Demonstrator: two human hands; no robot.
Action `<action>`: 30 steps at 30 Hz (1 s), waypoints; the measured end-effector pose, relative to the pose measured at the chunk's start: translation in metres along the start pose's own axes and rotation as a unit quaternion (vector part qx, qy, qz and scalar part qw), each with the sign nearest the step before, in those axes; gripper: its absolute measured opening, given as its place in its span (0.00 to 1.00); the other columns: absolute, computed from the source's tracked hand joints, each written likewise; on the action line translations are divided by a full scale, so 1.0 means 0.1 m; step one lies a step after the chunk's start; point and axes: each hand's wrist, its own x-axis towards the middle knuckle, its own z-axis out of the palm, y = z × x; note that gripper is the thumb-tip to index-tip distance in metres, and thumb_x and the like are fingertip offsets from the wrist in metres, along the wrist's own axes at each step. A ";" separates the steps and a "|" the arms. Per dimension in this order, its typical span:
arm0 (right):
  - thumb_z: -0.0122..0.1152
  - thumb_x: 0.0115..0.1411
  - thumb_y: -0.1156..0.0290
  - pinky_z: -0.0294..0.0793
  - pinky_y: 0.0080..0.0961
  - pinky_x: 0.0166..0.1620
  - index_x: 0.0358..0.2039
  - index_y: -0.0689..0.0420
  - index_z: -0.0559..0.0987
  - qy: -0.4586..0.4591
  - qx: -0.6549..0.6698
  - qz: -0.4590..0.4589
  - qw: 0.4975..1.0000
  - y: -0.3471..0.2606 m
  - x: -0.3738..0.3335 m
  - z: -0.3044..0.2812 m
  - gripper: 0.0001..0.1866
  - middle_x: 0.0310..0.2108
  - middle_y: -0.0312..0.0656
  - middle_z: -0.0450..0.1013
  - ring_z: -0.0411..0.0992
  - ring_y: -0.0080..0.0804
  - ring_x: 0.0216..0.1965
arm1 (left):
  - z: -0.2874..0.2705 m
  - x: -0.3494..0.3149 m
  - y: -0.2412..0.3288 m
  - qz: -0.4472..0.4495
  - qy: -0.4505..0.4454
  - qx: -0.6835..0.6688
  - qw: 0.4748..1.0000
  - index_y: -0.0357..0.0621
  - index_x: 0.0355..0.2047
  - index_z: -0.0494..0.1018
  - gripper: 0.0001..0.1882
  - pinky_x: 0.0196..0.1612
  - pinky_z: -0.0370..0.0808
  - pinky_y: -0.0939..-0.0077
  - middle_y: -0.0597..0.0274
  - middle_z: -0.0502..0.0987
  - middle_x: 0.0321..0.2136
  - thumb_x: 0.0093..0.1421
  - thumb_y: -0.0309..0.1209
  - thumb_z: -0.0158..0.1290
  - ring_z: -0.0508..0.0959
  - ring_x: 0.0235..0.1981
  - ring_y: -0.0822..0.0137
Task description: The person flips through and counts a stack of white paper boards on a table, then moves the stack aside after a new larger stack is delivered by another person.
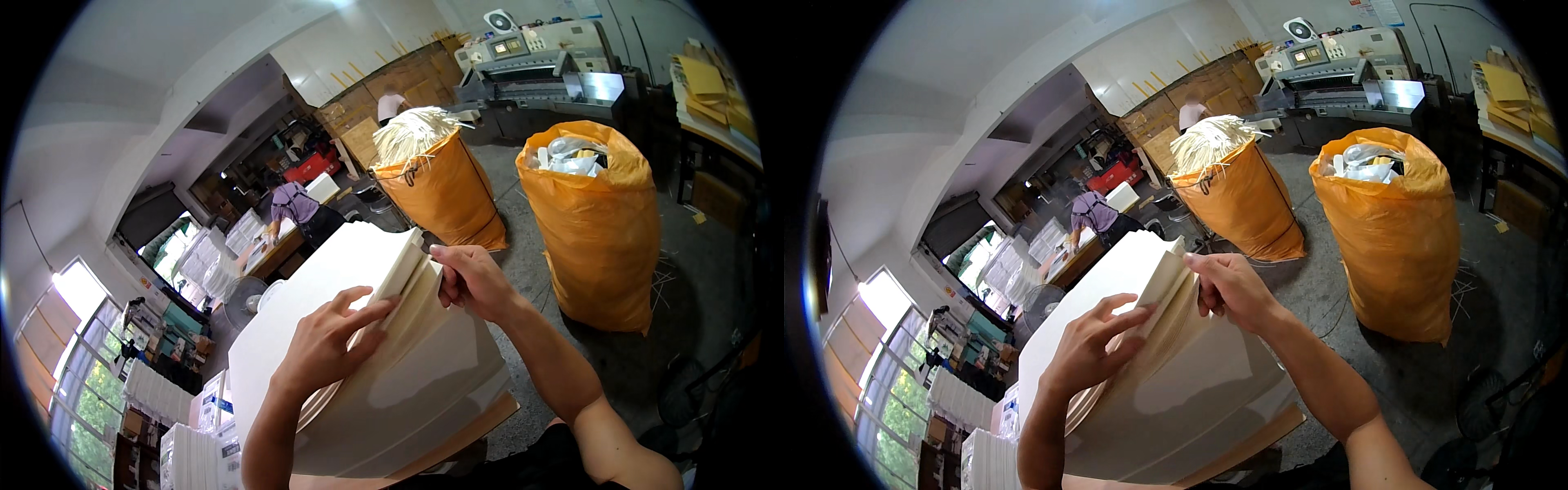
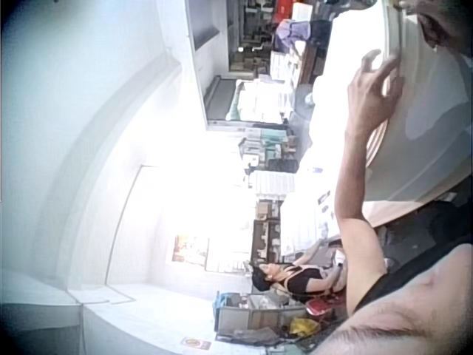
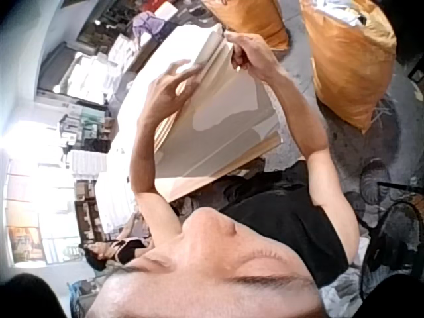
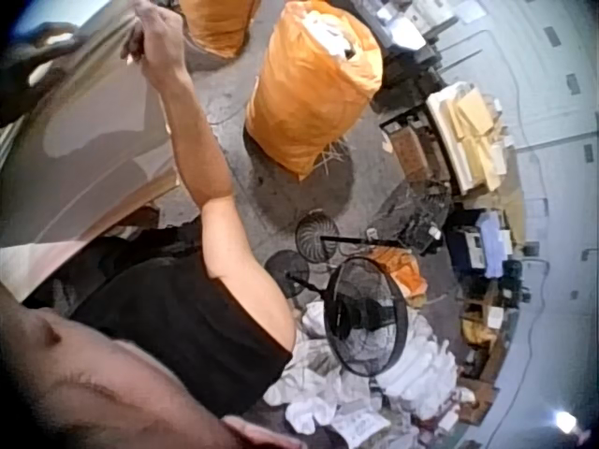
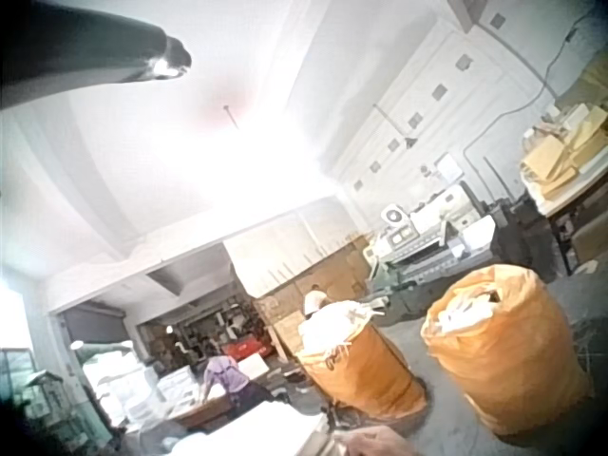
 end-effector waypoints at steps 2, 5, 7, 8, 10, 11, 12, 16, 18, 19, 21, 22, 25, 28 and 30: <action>0.60 0.67 0.64 0.62 0.19 0.19 0.19 0.53 0.72 0.015 -0.135 -0.036 0.990 0.00 -0.01 0.09 0.18 0.15 0.34 0.68 0.73 0.24 0.17 | 0.06 -0.04 -0.03 -0.008 0.040 0.015 0.999 0.70 0.58 0.76 0.25 0.45 0.81 0.61 0.50 0.73 0.59 0.59 0.36 0.63 0.84 0.43 0.51; 0.60 0.67 0.64 0.62 0.18 0.19 0.19 0.53 0.72 0.028 -0.087 0.001 0.996 -0.02 0.01 0.08 0.18 0.15 0.35 0.70 0.73 0.24 0.18 | 0.02 -0.01 0.05 -0.018 0.001 0.038 0.999 0.70 0.58 0.75 0.24 0.44 0.81 0.61 0.49 0.72 0.61 0.61 0.32 0.59 0.84 0.41 0.50; 0.60 0.67 0.65 0.63 0.18 0.20 0.20 0.53 0.73 0.025 -0.019 0.022 0.999 -0.02 0.01 0.02 0.17 0.16 0.36 0.72 0.75 0.24 0.19 | 0.06 -0.01 -0.01 0.003 0.004 0.034 0.999 0.70 0.56 0.76 0.24 0.43 0.81 0.61 0.49 0.72 0.61 0.59 0.35 0.62 0.85 0.41 0.51; 0.60 0.67 0.65 0.63 0.18 0.20 0.20 0.53 0.73 0.024 -0.020 0.020 0.999 -0.03 0.01 0.03 0.17 0.16 0.36 0.72 0.75 0.24 0.19 | 0.08 -0.02 -0.03 0.014 0.006 0.032 0.999 0.70 0.56 0.76 0.24 0.43 0.81 0.61 0.50 0.71 0.61 0.58 0.37 0.64 0.85 0.41 0.51; 0.60 0.66 0.65 0.63 0.17 0.20 0.20 0.53 0.74 0.022 -0.019 0.016 0.999 -0.04 0.00 0.04 0.16 0.17 0.36 0.73 0.75 0.24 0.20 | 0.06 -0.03 0.06 0.013 0.014 0.047 0.999 0.69 0.55 0.76 0.25 0.43 0.81 0.61 0.50 0.73 0.60 0.55 0.40 0.66 0.85 0.42 0.52; 0.60 0.66 0.65 0.63 0.17 0.20 0.20 0.53 0.74 0.019 -0.017 0.019 0.999 -0.03 0.00 0.05 0.16 0.17 0.37 0.73 0.75 0.25 0.20 | 0.04 -0.04 0.10 0.011 0.016 0.055 0.998 0.69 0.54 0.77 0.26 0.43 0.81 0.62 0.51 0.73 0.59 0.54 0.42 0.68 0.85 0.42 0.52; 0.60 0.66 0.65 0.63 0.17 0.20 0.20 0.53 0.74 0.015 -0.015 0.022 1.000 -0.01 0.01 0.05 0.16 0.17 0.37 0.73 0.75 0.25 0.19 | 0.02 -0.05 0.09 0.009 0.012 0.053 0.998 0.69 0.54 0.77 0.28 0.43 0.81 0.62 0.51 0.73 0.59 0.52 0.44 0.69 0.85 0.42 0.52; 0.61 0.66 0.65 0.63 0.17 0.20 0.21 0.53 0.74 0.037 -0.031 0.023 0.999 -0.03 -0.02 0.04 0.16 0.17 0.36 0.73 0.74 0.23 0.18 | 0.02 -0.01 0.04 0.015 -0.001 0.028 0.999 0.68 0.54 0.76 0.27 0.43 0.81 0.62 0.52 0.74 0.58 0.52 0.44 0.69 0.85 0.43 0.53; 0.62 0.66 0.65 0.64 0.17 0.20 0.21 0.54 0.74 0.032 -0.030 0.017 0.999 -0.05 -0.03 0.07 0.16 0.17 0.36 0.73 0.74 0.22 0.18 | 0.01 -0.02 0.03 0.010 -0.004 0.024 1.000 0.68 0.54 0.77 0.24 0.44 0.81 0.62 0.52 0.74 0.59 0.56 0.40 0.66 0.85 0.44 0.53; 0.62 0.66 0.65 0.64 0.17 0.20 0.21 0.54 0.74 0.030 -0.029 0.014 0.999 -0.05 -0.04 0.07 0.16 0.17 0.36 0.73 0.74 0.22 0.18 | 0.03 -0.03 0.00 0.006 -0.001 0.023 1.000 0.68 0.54 0.77 0.22 0.44 0.81 0.62 0.51 0.73 0.59 0.58 0.39 0.64 0.85 0.44 0.54; 0.62 0.66 0.65 0.65 0.17 0.20 0.21 0.54 0.74 0.017 -0.130 0.000 0.991 -0.04 -0.03 0.07 0.16 0.18 0.36 0.74 0.75 0.22 0.19 | 0.04 -0.03 0.01 -0.007 0.002 0.026 1.000 0.68 0.55 0.77 0.20 0.44 0.81 0.62 0.51 0.73 0.59 0.61 0.35 0.60 0.85 0.44 0.54; 0.62 0.65 0.65 0.65 0.16 0.20 0.21 0.54 0.74 0.011 -0.181 -0.009 0.983 -0.04 -0.03 0.08 0.16 0.18 0.37 0.74 0.75 0.21 0.20 | 0.03 -0.03 0.04 -0.016 0.003 0.029 0.999 0.69 0.55 0.76 0.20 0.43 0.81 0.62 0.51 0.73 0.59 0.63 0.33 0.58 0.85 0.44 0.54; 0.62 0.65 0.65 0.66 0.16 0.21 0.21 0.54 0.75 0.032 -0.072 0.003 0.997 -0.03 -0.02 0.06 0.15 0.19 0.38 0.76 0.77 0.23 0.21 | 0.06 -0.02 -0.02 0.003 0.004 0.042 0.999 0.72 0.55 0.75 0.21 0.41 0.82 0.62 0.48 0.73 0.59 0.61 0.36 0.60 0.85 0.40 0.53; 0.61 0.66 0.65 0.67 0.16 0.22 0.22 0.53 0.75 0.029 -0.025 0.012 0.999 -0.02 -0.02 0.03 0.15 0.20 0.38 0.77 0.78 0.25 0.21 | 0.06 -0.03 0.02 0.029 0.017 0.044 0.998 0.74 0.55 0.75 0.25 0.40 0.83 0.61 0.47 0.73 0.59 0.56 0.42 0.65 0.85 0.38 0.52; 0.61 0.66 0.66 0.67 0.16 0.23 0.22 0.53 0.75 0.027 -0.025 0.015 0.999 -0.02 -0.01 0.03 0.14 0.20 0.38 0.77 0.78 0.26 0.22 | 0.07 -0.04 0.05 0.032 0.021 0.047 0.998 0.74 0.55 0.75 0.28 0.40 0.83 0.61 0.48 0.73 0.59 0.53 0.45 0.68 0.85 0.39 0.52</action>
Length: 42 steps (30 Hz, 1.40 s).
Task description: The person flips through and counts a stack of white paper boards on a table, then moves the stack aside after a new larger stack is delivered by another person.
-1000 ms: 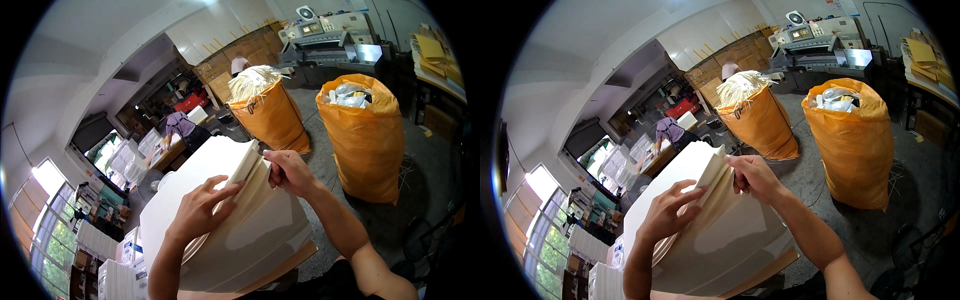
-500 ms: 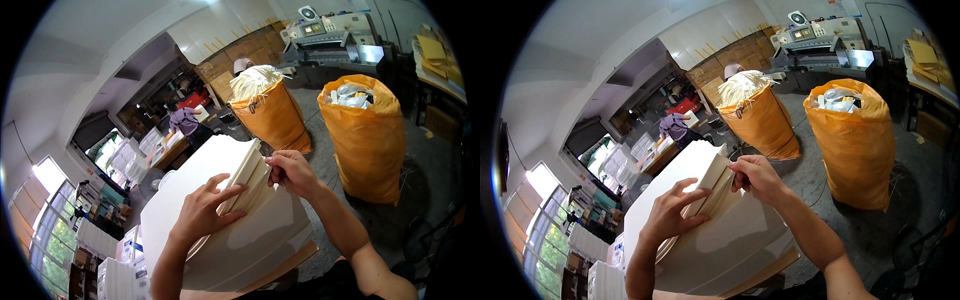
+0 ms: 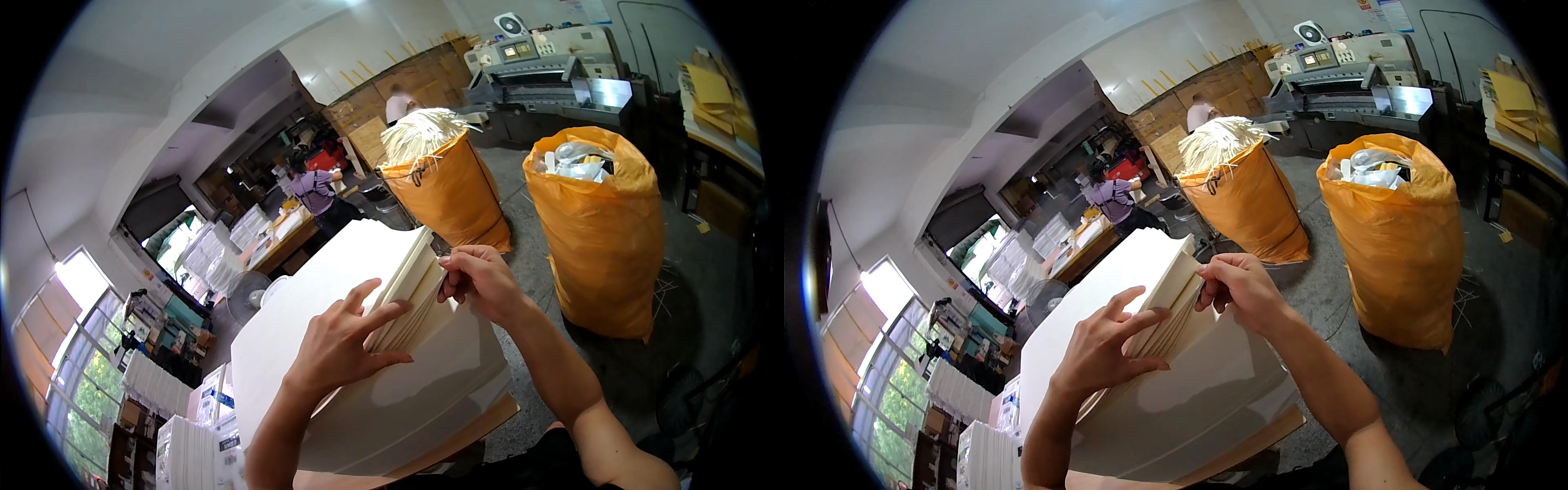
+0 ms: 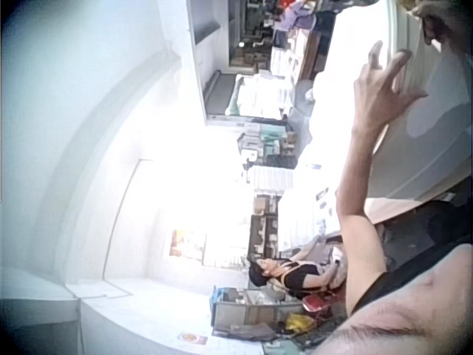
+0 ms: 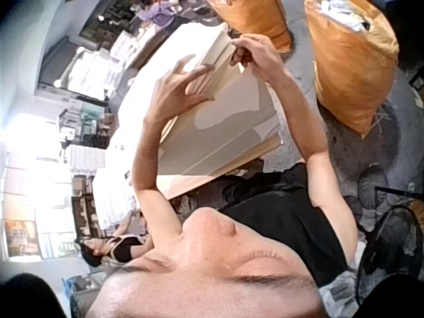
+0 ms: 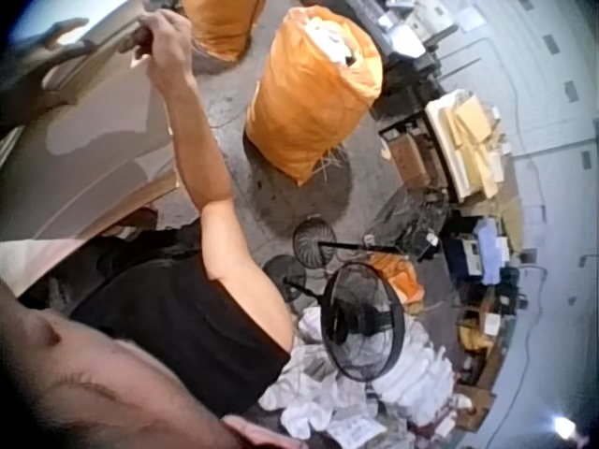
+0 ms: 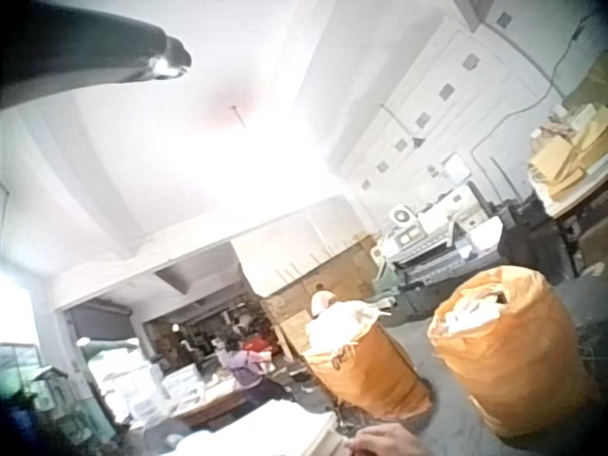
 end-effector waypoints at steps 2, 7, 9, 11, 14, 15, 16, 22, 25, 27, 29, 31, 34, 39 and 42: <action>0.60 0.66 0.66 0.68 0.16 0.23 0.22 0.53 0.75 -0.003 -0.001 0.002 1.000 0.00 0.00 0.01 0.14 0.20 0.39 0.77 0.79 0.26 0.22 | 0.01 -0.02 0.01 -0.009 -0.002 0.007 1.000 0.75 0.55 0.75 0.31 0.41 0.82 0.61 0.48 0.73 0.59 0.49 0.49 0.70 0.85 0.40 0.52; 0.61 0.66 0.65 0.66 0.20 0.23 0.21 0.54 0.74 0.001 -0.008 -0.002 1.000 -0.02 -0.02 0.01 0.15 0.20 0.36 0.75 0.76 0.25 0.21 | -0.06 0.02 -0.01 -0.020 -0.030 -0.022 0.999 0.74 0.55 0.76 0.31 0.45 0.82 0.63 0.51 0.73 0.59 0.48 0.46 0.72 0.84 0.42 0.54; 0.60 0.66 0.64 0.65 0.23 0.22 0.22 0.55 0.73 0.142 -0.187 -0.183 0.954 0.08 -0.07 0.01 0.16 0.19 0.35 0.72 0.72 0.24 0.21 | -0.08 0.01 -0.02 -0.024 -0.038 -0.035 0.998 0.73 0.55 0.77 0.32 0.46 0.81 0.63 0.52 0.73 0.59 0.47 0.44 0.72 0.84 0.43 0.53; 0.63 0.63 0.61 0.65 0.34 0.25 0.22 0.57 0.70 0.250 -0.347 -0.358 0.830 0.12 -0.22 0.14 0.18 0.18 0.36 0.67 0.65 0.31 0.18 | -0.09 -0.02 -0.05 -0.029 -0.036 -0.035 0.998 0.73 0.55 0.76 0.32 0.46 0.81 0.64 0.52 0.74 0.59 0.48 0.44 0.72 0.84 0.44 0.53; 0.66 0.59 0.58 0.72 0.37 0.37 0.28 0.57 0.77 0.084 -0.604 -0.406 0.681 0.18 -0.52 0.17 0.15 0.24 0.42 0.73 0.73 0.39 0.28 | -0.07 -0.05 -0.07 -0.025 -0.029 -0.047 0.998 0.73 0.55 0.77 0.31 0.46 0.81 0.64 0.51 0.73 0.59 0.49 0.44 0.71 0.84 0.44 0.53; 0.67 0.58 0.56 0.72 0.38 0.42 0.32 0.56 0.79 0.034 -0.603 -0.419 0.678 0.17 -0.52 0.23 0.15 0.28 0.43 0.74 0.74 0.42 0.34 | -0.10 -0.03 -0.07 -0.021 -0.033 -0.048 0.998 0.74 0.56 0.76 0.31 0.46 0.82 0.63 0.51 0.73 0.60 0.51 0.44 0.71 0.84 0.44 0.52; 0.67 0.57 0.54 0.72 0.39 0.47 0.36 0.56 0.81 -0.015 -0.605 -0.425 0.673 0.16 -0.52 0.33 0.17 0.32 0.45 0.76 0.75 0.44 0.40 | -0.08 0.02 -0.07 -0.013 -0.037 -0.055 0.998 0.75 0.57 0.75 0.30 0.46 0.82 0.63 0.51 0.72 0.60 0.52 0.45 0.70 0.84 0.44 0.51; 0.66 0.58 0.42 0.63 0.54 0.63 0.55 0.52 0.78 -0.219 -0.689 -0.193 0.663 0.13 -0.58 0.45 0.32 0.45 0.51 0.77 0.70 0.55 0.57 | 0.11 -0.18 0.14 0.000 -0.043 0.036 0.998 0.62 0.69 0.62 0.37 0.51 0.78 0.52 0.42 0.64 0.66 0.60 0.47 0.62 0.80 0.46 0.41; 0.64 0.60 0.39 0.50 0.51 0.69 0.54 0.54 0.79 -0.234 -0.623 -0.017 0.746 0.03 -0.58 0.54 0.34 0.53 0.57 0.74 0.67 0.58 0.61 | 0.28 -0.40 0.17 -0.018 0.005 0.072 0.997 0.54 0.71 0.57 0.40 0.63 0.67 0.42 0.41 0.61 0.68 0.62 0.46 0.60 0.72 0.58 0.33; 0.59 0.60 0.34 0.47 0.63 0.67 0.53 0.57 0.78 -0.207 -0.662 -0.108 0.712 0.03 -0.60 0.51 0.38 0.54 0.60 0.72 0.64 0.61 0.63 | 0.39 -0.58 0.17 -0.070 0.056 0.116 0.989 0.53 0.70 0.59 0.38 0.64 0.66 0.41 0.44 0.63 0.67 0.62 0.43 0.61 0.72 0.59 0.35; 0.53 0.59 0.28 0.40 0.69 0.68 0.56 0.55 0.77 -0.215 -0.693 -0.121 0.678 0.00 -0.59 0.54 0.43 0.61 0.63 0.66 0.59 0.62 0.67 | 0.41 -0.93 0.13 -0.124 0.085 0.190 0.970 0.50 0.67 0.62 0.35 0.64 0.66 0.42 0.46 0.67 0.65 0.62 0.38 0.60 0.72 0.59 0.37; 0.53 0.59 0.27 0.39 0.68 0.69 0.57 0.54 0.77 -0.215 -0.679 -0.129 0.690 0.05 -0.57 0.60 0.43 0.61 0.62 0.66 0.58 0.61 0.68 | 0.28 -1.39 0.14 -0.202 0.102 0.208 0.952 0.44 0.63 0.66 0.30 0.64 0.66 0.43 0.47 0.72 0.60 0.61 0.31 0.58 0.73 0.59 0.41; 0.53 0.59 0.27 0.41 0.66 0.69 0.57 0.54 0.78 -0.201 -0.666 -0.142 0.704 0.10 -0.59 0.57 0.44 0.59 0.62 0.68 0.59 0.59 0.67 | 0.17 -2.16 0.12 -0.362 0.199 0.155 0.897 0.45 0.60 0.70 0.32 0.66 0.64 0.43 0.50 0.75 0.56 0.52 0.25 0.60 0.73 0.60 0.47; 0.64 0.56 0.33 0.59 0.48 0.65 0.55 0.57 0.80 -0.195 -0.703 -0.129 0.671 0.22 -0.63 0.61 0.41 0.51 0.57 0.75 0.70 0.56 0.58 | 0.02 -3.01 -0.11 -0.341 0.269 0.221 0.873 0.44 0.41 0.78 0.17 0.67 0.64 0.42 0.57 0.80 0.39 0.50 0.29 0.66 0.76 0.56 0.48; 0.65 0.55 0.34 0.54 0.53 0.67 0.54 0.57 0.81 -0.183 -0.704 -0.146 0.670 0.27 -0.66 0.60 0.40 0.47 0.55 0.78 0.71 0.54 0.57 | -0.09 -3.01 -0.11 -0.304 0.233 0.266 0.885 0.44 0.36 0.78 0.14 0.68 0.63 0.42 0.60 0.81 0.35 0.50 0.30 0.67 0.78 0.53 0.50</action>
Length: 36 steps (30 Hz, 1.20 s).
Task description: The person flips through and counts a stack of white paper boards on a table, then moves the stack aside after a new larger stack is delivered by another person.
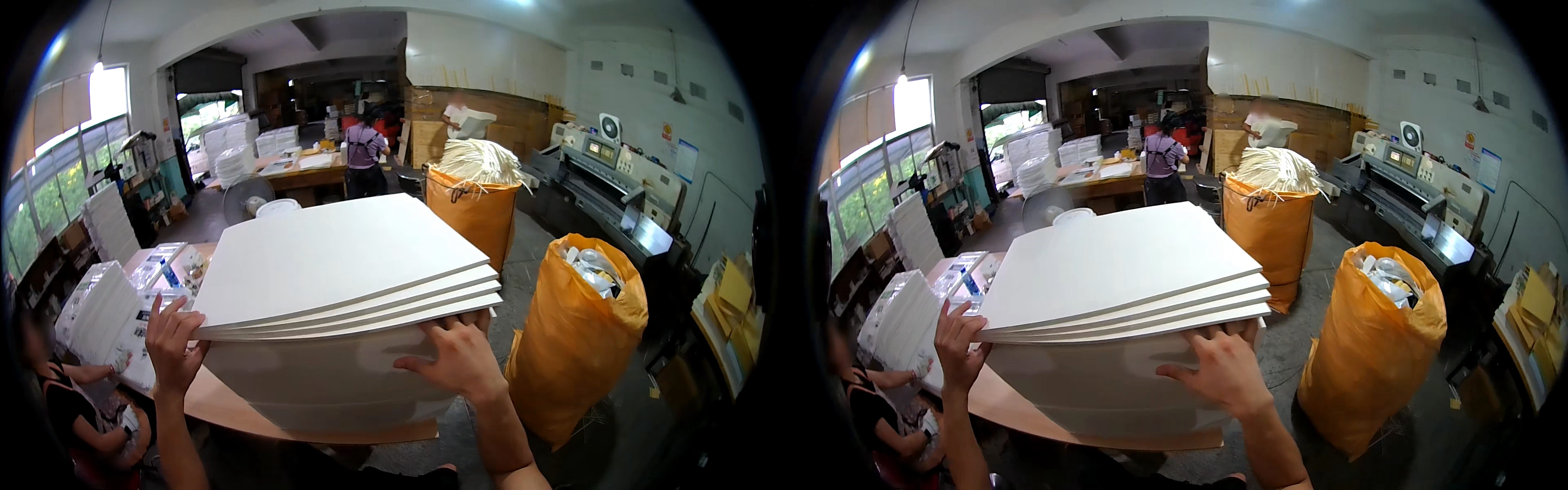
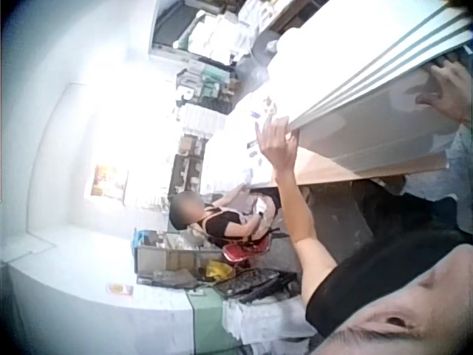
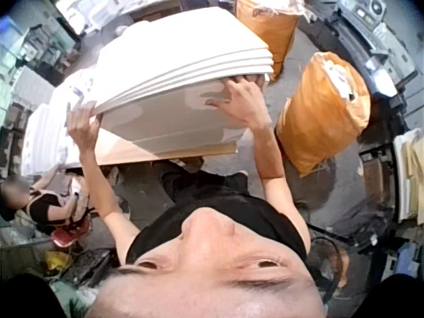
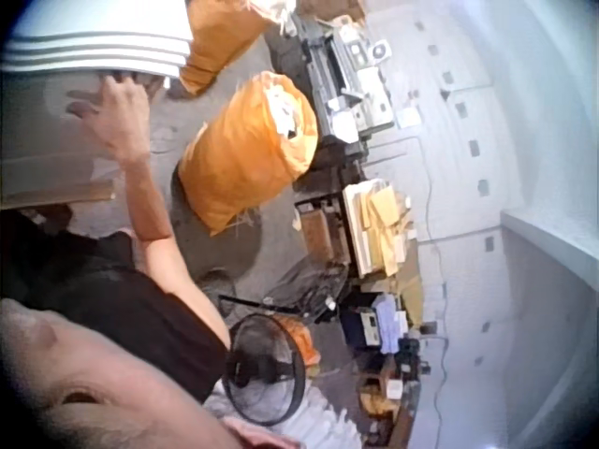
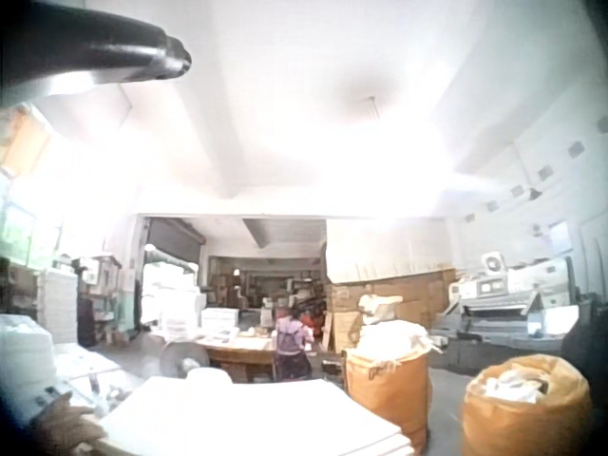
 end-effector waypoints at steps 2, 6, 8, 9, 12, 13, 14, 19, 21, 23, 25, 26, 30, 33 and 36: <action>0.63 0.57 0.33 0.48 0.58 0.68 0.54 0.56 0.81 0.076 -0.095 -0.049 0.991 0.07 -0.04 0.04 0.40 0.44 0.53 0.80 0.72 0.52 0.56 | -0.19 0.09 0.22 0.033 -0.012 0.003 0.999 0.46 0.34 0.77 0.12 0.67 0.64 0.37 0.63 0.80 0.32 0.52 0.35 0.66 0.80 0.49 0.53; 0.69 0.55 0.38 0.45 0.56 0.68 0.46 0.56 0.86 0.066 -0.061 -0.057 0.994 0.00 -0.02 0.01 0.33 0.38 0.49 0.82 0.76 0.46 0.51 | -0.70 -0.07 0.67 0.083 -0.003 0.007 0.997 0.50 0.32 0.76 0.15 0.63 0.67 0.32 0.69 0.79 0.32 0.58 0.47 0.61 0.81 0.46 0.55; 0.71 0.55 0.42 0.66 0.47 0.60 0.43 0.56 0.87 0.065 0.012 -0.037 0.997 0.05 -0.05 0.04 0.29 0.36 0.49 0.83 0.81 0.46 0.42 | -0.76 -0.26 0.73 0.069 0.011 -0.007 0.998 0.50 0.37 0.76 0.20 0.60 0.69 0.33 0.63 0.79 0.36 0.60 0.53 0.58 0.80 0.45 0.52; 0.71 0.55 0.43 0.72 0.43 0.55 0.43 0.57 0.87 0.047 0.035 -0.019 0.998 0.06 -0.06 0.02 0.28 0.36 0.48 0.83 0.82 0.45 0.39 | -0.74 -0.35 0.74 0.037 0.021 -0.018 0.999 0.50 0.39 0.75 0.21 0.60 0.69 0.33 0.61 0.79 0.38 0.60 0.53 0.58 0.80 0.45 0.51; 0.73 0.54 0.49 0.83 0.35 0.40 0.42 0.59 0.86 0.051 0.033 -0.028 0.998 0.13 -0.11 -0.03 0.25 0.35 0.47 0.83 0.83 0.44 0.33 | -0.62 -0.73 0.72 -0.078 0.034 -0.051 0.995 0.42 0.48 0.73 0.23 0.59 0.71 0.43 0.50 0.77 0.45 0.62 0.46 0.60 0.79 0.47 0.46; 0.74 0.53 0.53 0.82 0.36 0.42 0.42 0.60 0.86 0.041 0.052 -0.035 0.997 0.06 -0.06 -0.02 0.24 0.37 0.48 0.83 0.83 0.46 0.35 | -0.60 -0.89 0.71 -0.150 0.058 -0.034 0.986 0.40 0.49 0.72 0.22 0.58 0.72 0.47 0.50 0.76 0.45 0.63 0.43 0.59 0.78 0.48 0.47; 0.76 0.52 0.56 0.82 0.36 0.44 0.43 0.60 0.86 0.027 0.066 -0.038 0.997 0.02 -0.04 -0.03 0.23 0.38 0.49 0.83 0.82 0.48 0.37 | -0.51 -1.04 0.69 -0.222 0.079 -0.022 0.972 0.37 0.50 0.72 0.22 0.57 0.73 0.51 0.49 0.76 0.46 0.65 0.41 0.59 0.78 0.48 0.47; 0.74 0.53 0.57 0.82 0.38 0.45 0.43 0.60 0.85 0.022 0.054 -0.028 0.998 0.01 -0.03 -0.05 0.22 0.39 0.49 0.83 0.82 0.48 0.38 | -0.03 -1.05 0.59 -0.452 0.007 -0.698 0.556 0.29 0.60 0.66 0.42 0.53 0.75 0.68 0.46 0.77 0.50 0.70 0.62 0.37 0.78 0.51 0.56; 0.73 0.55 0.54 0.81 0.39 0.46 0.43 0.60 0.85 0.024 0.060 -0.031 0.997 0.00 -0.01 -0.04 0.23 0.39 0.50 0.83 0.82 0.48 0.39 | 0.02 -0.83 0.58 -0.427 -0.027 -0.760 0.490 0.26 0.62 0.64 0.50 0.52 0.76 0.66 0.46 0.77 0.52 0.68 0.69 0.32 0.79 0.51 0.57; 0.70 0.58 0.48 0.80 0.40 0.47 0.43 0.60 0.85 0.021 0.063 -0.040 0.997 0.03 0.00 -0.05 0.26 0.37 0.50 0.83 0.82 0.48 0.39 | 0.04 -0.63 0.57 -0.461 -0.024 -0.804 0.375 0.25 0.61 0.63 0.43 0.53 0.77 0.63 0.46 0.76 0.52 0.69 0.60 0.42 0.79 0.51 0.56; 0.68 0.59 0.45 0.79 0.41 0.49 0.44 0.62 0.85 -0.029 0.071 -0.021 0.997 0.02 0.02 -0.12 0.29 0.38 0.51 0.82 0.81 0.49 0.41 | -0.08 -0.44 0.61 -0.483 -0.091 -0.767 0.412 0.24 0.62 0.62 0.36 0.54 0.78 0.63 0.44 0.76 0.53 0.69 0.49 0.46 0.79 0.51 0.56; 0.67 0.59 0.44 0.79 0.42 0.50 0.44 0.62 0.84 -0.055 0.075 -0.009 0.996 0.01 0.02 -0.15 0.30 0.39 0.52 0.82 0.81 0.50 0.42 | -0.17 -0.34 0.63 -0.494 -0.125 -0.747 0.428 0.24 0.62 0.61 0.33 0.55 0.78 0.63 0.43 0.75 0.53 0.68 0.43 0.48 0.79 0.51 0.56; 0.61 0.59 0.33 0.76 0.41 0.52 0.47 0.71 0.80 -0.088 0.131 -0.030 0.987 0.02 0.09 -0.19 0.44 0.42 0.61 0.80 0.79 0.57 0.45 | -0.33 -0.04 0.61 -0.475 -0.126 -0.739 0.462 0.24 0.60 0.60 0.28 0.54 0.79 0.65 0.46 0.75 0.49 0.64 0.31 0.48 0.80 0.48 0.58; 0.61 0.58 0.31 0.68 0.42 0.61 0.53 0.72 0.76 -0.057 0.250 -0.021 0.966 -0.12 0.08 -0.22 0.48 0.50 0.64 0.74 0.72 0.58 0.56 | -0.39 0.09 0.60 -0.437 -0.104 -0.735 0.507 0.26 0.58 0.63 0.26 0.51 0.79 0.68 0.49 0.75 0.46 0.61 0.29 0.48 0.80 0.45 0.63; 0.64 0.57 0.33 0.63 0.46 0.64 0.55 0.71 0.74 0.000 0.328 -0.044 0.944 -0.39 0.14 -0.08 0.48 0.56 0.64 0.69 0.66 0.60 0.60 | -0.50 -0.06 0.43 -0.393 -0.073 -0.679 0.616 0.27 0.58 0.64 0.29 0.46 0.78 0.73 0.50 0.76 0.45 0.58 0.30 0.49 0.79 0.42 0.66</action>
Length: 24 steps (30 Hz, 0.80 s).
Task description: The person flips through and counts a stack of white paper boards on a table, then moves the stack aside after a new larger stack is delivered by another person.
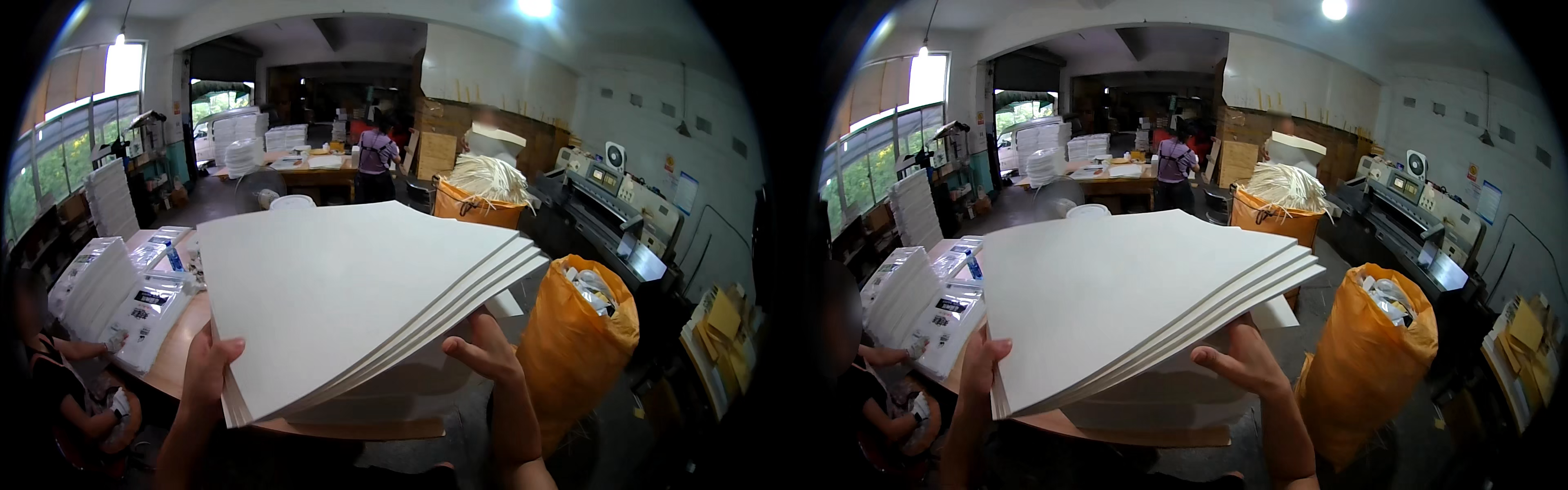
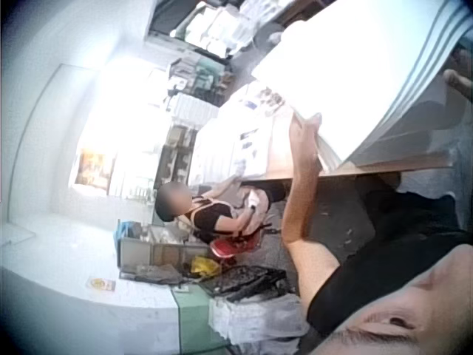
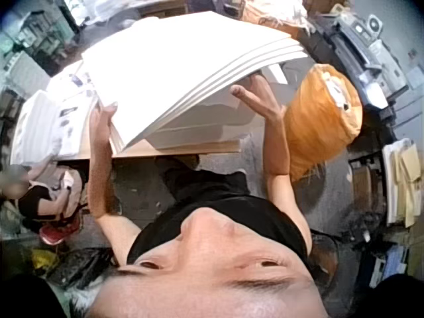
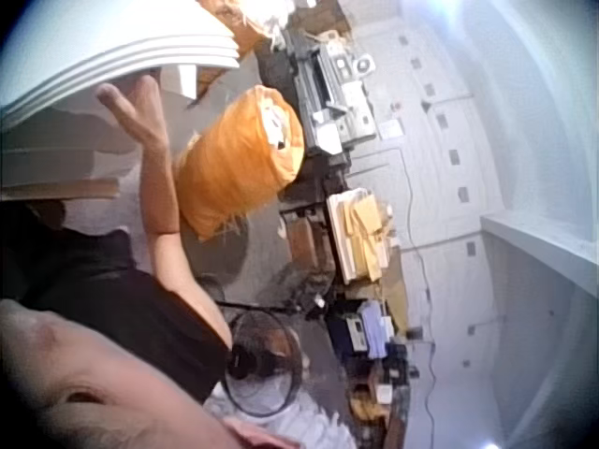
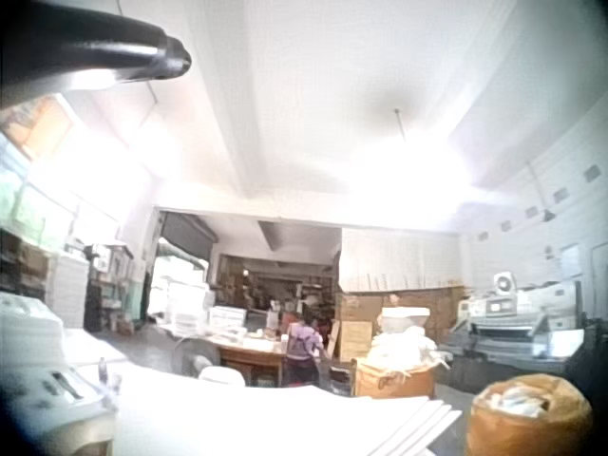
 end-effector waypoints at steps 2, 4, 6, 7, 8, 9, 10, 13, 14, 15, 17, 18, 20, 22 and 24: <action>0.65 0.56 0.33 0.62 0.49 0.66 0.56 0.71 0.72 0.014 0.027 -0.034 0.999 -0.07 0.10 0.24 0.49 0.58 0.64 0.67 0.64 0.61 0.61 | -0.15 -0.18 -0.02 0.056 0.067 0.006 0.996 0.26 0.59 0.64 0.31 0.45 0.76 0.74 0.50 0.76 0.44 0.56 0.31 0.50 0.79 0.41 0.66; 0.67 0.55 0.34 0.62 0.51 0.66 0.57 0.72 0.72 0.000 0.033 -0.084 0.996 -0.19 0.26 0.56 0.50 0.59 0.64 0.65 0.64 0.62 0.61 | -0.48 -0.47 -0.11 0.062 0.128 0.024 0.990 0.26 0.61 0.63 0.35 0.47 0.75 0.74 0.50 0.76 0.45 0.53 0.32 0.51 0.77 0.43 0.65; 0.68 0.55 0.36 0.63 0.51 0.66 0.61 0.74 0.65 -0.065 0.108 -0.068 0.990 -0.30 0.42 0.99 0.53 0.59 0.65 0.64 0.64 0.60 0.62 | -0.74 -0.81 -0.21 0.093 0.218 -0.020 0.971 0.28 0.62 0.63 0.36 0.48 0.75 0.72 0.50 0.76 0.46 0.52 0.31 0.51 0.77 0.44 0.63; 0.69 0.55 0.36 0.64 0.51 0.66 0.62 0.74 0.64 -0.081 0.135 -0.067 0.985 -0.38 0.49 1.20 0.54 0.59 0.65 0.65 0.65 0.59 0.62 | -0.91 -0.98 -0.32 0.126 0.251 -0.026 0.959 0.28 0.62 0.64 0.36 0.48 0.75 0.71 0.50 0.76 0.46 0.52 0.32 0.50 0.77 0.44 0.62; 0.69 0.55 0.37 0.64 0.51 0.66 0.63 0.74 0.62 -0.096 0.162 -0.065 0.980 -0.48 0.54 1.41 0.54 0.58 0.65 0.65 0.65 0.59 0.62 | -1.12 -1.12 -0.48 0.160 0.283 -0.029 0.945 0.29 0.62 0.64 0.36 0.48 0.75 0.70 0.50 0.75 0.47 0.52 0.32 0.50 0.77 0.45 0.61; 0.70 0.57 0.40 0.65 0.49 0.66 0.63 0.74 0.60 -0.147 0.249 0.003 0.957 -0.62 0.57 1.64 0.53 0.58 0.65 0.66 0.66 0.57 0.62 | -1.29 -1.28 -0.58 0.199 0.319 -0.023 0.926 0.29 0.62 0.64 0.36 0.48 0.75 0.69 0.50 0.75 0.47 0.52 0.32 0.50 0.77 0.45 0.60; 0.70 0.59 0.43 0.67 0.47 0.65 0.64 0.74 0.58 -0.197 0.326 0.077 0.921 -0.78 0.57 1.84 0.52 0.57 0.64 0.67 0.67 0.55 0.61 | -1.39 -1.42 -0.62 0.201 0.336 -0.013 0.920 0.30 0.61 0.65 0.36 0.49 0.75 0.68 0.49 0.75 0.48 0.52 0.33 0.50 0.77 0.46 0.59; 0.67 0.65 0.58 0.72 0.39 0.60 0.62 0.70 0.62 -0.184 0.457 0.071 0.867 -1.06 0.70 2.56 0.36 0.54 0.54 0.71 0.71 0.42 0.57 | -1.63 -1.78 -0.63 0.210 0.375 0.017 0.903 0.30 0.60 0.66 0.36 0.52 0.75 0.64 0.48 0.75 0.50 0.52 0.36 0.51 0.77 0.50 0.56; 0.67 0.65 0.61 0.72 0.38 0.59 0.61 0.69 0.64 -0.166 0.491 0.080 0.852 -1.04 0.74 2.84 0.34 0.53 0.52 0.72 0.72 0.40 0.56 | -1.69 -1.88 -0.63 0.189 0.390 0.025 0.901 0.30 0.60 0.66 0.36 0.52 0.75 0.63 0.48 0.75 0.50 0.52 0.37 0.51 0.77 0.49 0.56; 0.67 0.64 0.64 0.73 0.37 0.58 0.60 0.69 0.65 -0.170 0.519 0.099 0.832 -1.03 0.77 3.11 0.32 0.52 0.51 0.72 0.72 0.39 0.55 | -1.76 -1.98 -0.63 0.171 0.408 0.035 0.896 0.30 0.60 0.66 0.36 0.52 0.75 0.62 0.48 0.75 0.50 0.52 0.37 0.51 0.77 0.49 0.56; 0.67 0.63 0.69 0.73 0.37 0.56 0.58 0.68 0.67 -0.172 0.570 0.133 0.793 -0.96 0.83 3.59 0.28 0.51 0.50 0.73 0.73 0.38 0.53 | -2.05 -2.21 -0.82 0.154 0.436 0.032 0.886 0.31 0.61 0.66 0.37 0.54 0.75 0.59 0.47 0.75 0.52 0.51 0.37 0.53 0.77 0.52 0.55; 0.67 0.62 0.71 0.74 0.36 0.56 0.57 0.68 0.67 -0.167 0.576 0.145 0.787 -0.90 0.85 3.86 0.27 0.50 0.49 0.73 0.73 0.38 0.52 | -2.14 -2.30 -0.91 0.155 0.455 0.029 0.876 0.31 0.61 0.65 0.37 0.55 0.74 0.58 0.47 0.74 0.53 0.51 0.36 0.53 0.76 0.53 0.54; 0.67 0.60 0.75 0.75 0.36 0.54 0.56 0.68 0.68 -0.164 0.592 0.169 0.771 -0.71 0.80 4.49 0.26 0.48 0.48 0.74 0.74 0.38 0.49 | -2.27 -2.48 -1.05 0.161 0.498 0.028 0.852 0.32 0.63 0.63 0.38 0.58 0.73 0.57 0.47 0.73 0.54 0.51 0.33 0.54 0.75 0.55 0.53; 0.67 0.58 0.77 0.75 0.37 0.53 0.55 0.67 0.69 -0.153 0.580 0.230 0.767 -0.29 0.71 4.87 0.26 0.46 0.46 0.74 0.74 0.38 0.48 | -2.51 -2.61 -1.50 0.128 0.504 0.000 0.854 0.33 0.65 0.61 0.38 0.61 0.71 0.56 0.47 0.72 0.56 0.52 0.30 0.54 0.74 0.57 0.52; 0.67 0.57 0.79 0.76 0.39 0.51 0.55 0.64 0.69 -0.159 0.608 0.292 0.721 0.08 0.55 5.15 0.26 0.44 0.43 0.72 0.73 0.38 0.46 | -2.68 -2.72 -1.85 0.098 0.498 -0.002 0.862 0.34 0.65 0.61 0.37 0.60 0.72 0.55 0.48 0.72 0.56 0.53 0.29 0.54 0.74 0.57 0.52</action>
